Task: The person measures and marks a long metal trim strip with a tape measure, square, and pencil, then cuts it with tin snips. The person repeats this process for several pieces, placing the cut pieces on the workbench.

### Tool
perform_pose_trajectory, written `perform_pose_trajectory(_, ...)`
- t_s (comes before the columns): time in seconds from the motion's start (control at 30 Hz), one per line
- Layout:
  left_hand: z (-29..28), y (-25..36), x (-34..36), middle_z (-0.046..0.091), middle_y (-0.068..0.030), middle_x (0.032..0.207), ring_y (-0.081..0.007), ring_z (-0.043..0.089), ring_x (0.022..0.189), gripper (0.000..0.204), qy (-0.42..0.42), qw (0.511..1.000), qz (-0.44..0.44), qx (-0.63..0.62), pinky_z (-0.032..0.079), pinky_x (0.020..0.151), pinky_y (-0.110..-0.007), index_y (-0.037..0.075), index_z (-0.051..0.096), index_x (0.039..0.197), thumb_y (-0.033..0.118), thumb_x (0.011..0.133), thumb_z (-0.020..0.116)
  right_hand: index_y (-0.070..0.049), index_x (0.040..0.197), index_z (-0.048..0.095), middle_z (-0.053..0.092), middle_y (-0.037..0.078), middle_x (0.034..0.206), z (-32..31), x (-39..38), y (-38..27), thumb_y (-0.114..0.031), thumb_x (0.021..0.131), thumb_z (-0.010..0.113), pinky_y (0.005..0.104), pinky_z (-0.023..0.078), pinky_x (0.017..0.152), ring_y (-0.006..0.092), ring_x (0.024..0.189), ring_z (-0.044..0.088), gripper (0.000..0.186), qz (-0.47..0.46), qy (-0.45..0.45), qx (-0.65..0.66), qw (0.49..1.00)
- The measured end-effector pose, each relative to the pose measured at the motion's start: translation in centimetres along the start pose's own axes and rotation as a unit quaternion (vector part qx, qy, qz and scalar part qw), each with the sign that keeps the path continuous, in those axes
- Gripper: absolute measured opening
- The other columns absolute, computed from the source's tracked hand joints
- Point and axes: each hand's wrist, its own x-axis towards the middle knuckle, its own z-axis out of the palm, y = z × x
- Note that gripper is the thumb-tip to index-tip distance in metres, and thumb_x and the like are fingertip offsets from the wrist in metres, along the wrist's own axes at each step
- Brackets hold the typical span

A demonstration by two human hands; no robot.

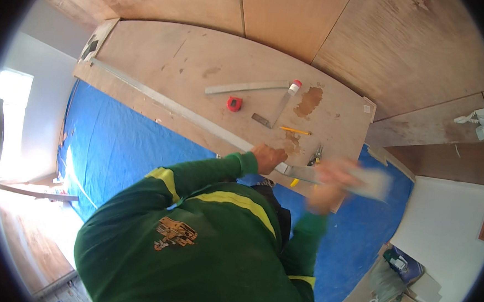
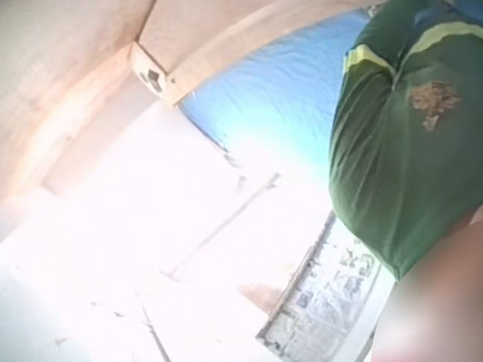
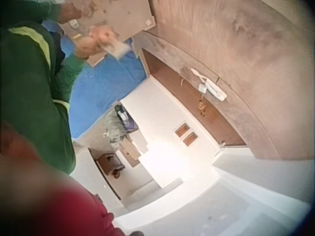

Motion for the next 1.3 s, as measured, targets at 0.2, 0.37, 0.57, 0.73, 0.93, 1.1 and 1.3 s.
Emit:
perform_pose_trajectory(0.2,4.8,-1.3,-2.6,0.074,-0.0112,0.106,-0.0361,0.077,0.089,0.034,0.003,0.998,0.024,-0.066,0.060,0.074,-0.052,0.011,0.069,0.108,0.025,0.079,0.078,0.003,0.120,0.057,0.071,0.021,0.096,21.3,-2.0,13.8,-0.029,0.099,0.074,0.0517,0.061,0.075,0.0439,0.088,0.073,0.043,-0.052,-0.329,-0.562,0.757)
perform_pose_trajectory(0.37,4.0,-4.2,-3.8,0.076,-0.0114,0.098,-0.0381,0.076,0.088,0.031,0.042,0.996,-0.004,-0.076,0.060,0.075,-0.054,0.012,0.071,0.101,0.031,0.078,0.078,0.005,0.122,0.052,0.074,0.027,0.091,25.0,-0.2,18.4,-0.040,0.105,0.067,0.0538,0.062,0.070,0.0452,0.085,0.076,0.050,0.073,-0.396,-0.570,0.716)
perform_pose_trajectory(0.57,-3.3,-13.6,-9.8,0.078,-0.0116,0.090,-0.0406,0.076,0.087,0.029,-0.019,0.994,-0.106,-0.012,0.059,0.076,-0.055,0.013,0.073,0.093,0.037,0.077,0.078,-0.004,0.111,0.061,0.074,0.020,0.085,17.6,3.3,10.1,-0.037,0.105,0.067,0.0537,0.060,0.071,0.0469,0.077,0.073,0.034,-0.082,-0.267,-0.527,0.802)
perform_pose_trajectory(0.73,-9.7,-17.0,-10.5,0.074,-0.0131,0.082,-0.0403,0.074,0.079,0.029,0.035,0.993,-0.112,0.019,0.057,0.066,-0.052,0.012,0.071,0.088,0.037,0.077,0.080,-0.013,0.090,0.050,0.044,0.002,0.077,-1.4,6.4,-3.1,-0.036,0.111,0.064,0.0291,0.041,0.057,0.0160,0.066,0.044,0.034,-0.045,0.160,-0.022,0.986)
perform_pose_trajectory(0.93,-7.1,-12.5,-5.2,0.074,-0.0148,0.079,-0.0416,0.073,0.077,0.029,0.079,0.996,-0.047,-0.008,0.058,0.068,-0.054,0.012,0.072,0.084,0.036,0.072,0.080,-0.014,0.086,0.051,0.035,-0.002,0.072,-7.8,4.8,-5.6,-0.051,0.112,0.060,0.0259,0.036,0.053,0.0101,0.060,0.036,0.046,-0.096,0.181,-0.002,0.979)
perform_pose_trajectory(1.1,-5.0,-11.1,-5.2,0.073,-0.0146,0.079,-0.0403,0.074,0.081,0.024,0.068,0.995,-0.067,-0.001,0.059,0.068,-0.053,0.014,0.074,0.086,0.028,0.068,0.078,-0.002,0.115,0.067,0.070,0.014,0.093,10.3,4.7,2.7,-0.033,0.105,0.066,0.0400,0.055,0.068,0.0252,0.076,0.066,0.033,-0.117,-0.086,-0.515,0.845)
perform_pose_trajectory(1.3,-4.0,-11.8,-6.3,0.074,-0.0125,0.089,-0.0357,0.074,0.090,0.024,0.178,0.983,-0.023,-0.030,0.059,0.077,-0.049,0.014,0.073,0.087,0.028,0.068,0.078,-0.001,0.129,0.060,0.076,0.029,0.099,21.6,-0.9,17.6,-0.038,0.094,0.075,0.0533,0.062,0.079,0.0478,0.095,0.076,0.052,0.027,-0.405,-0.654,0.638)
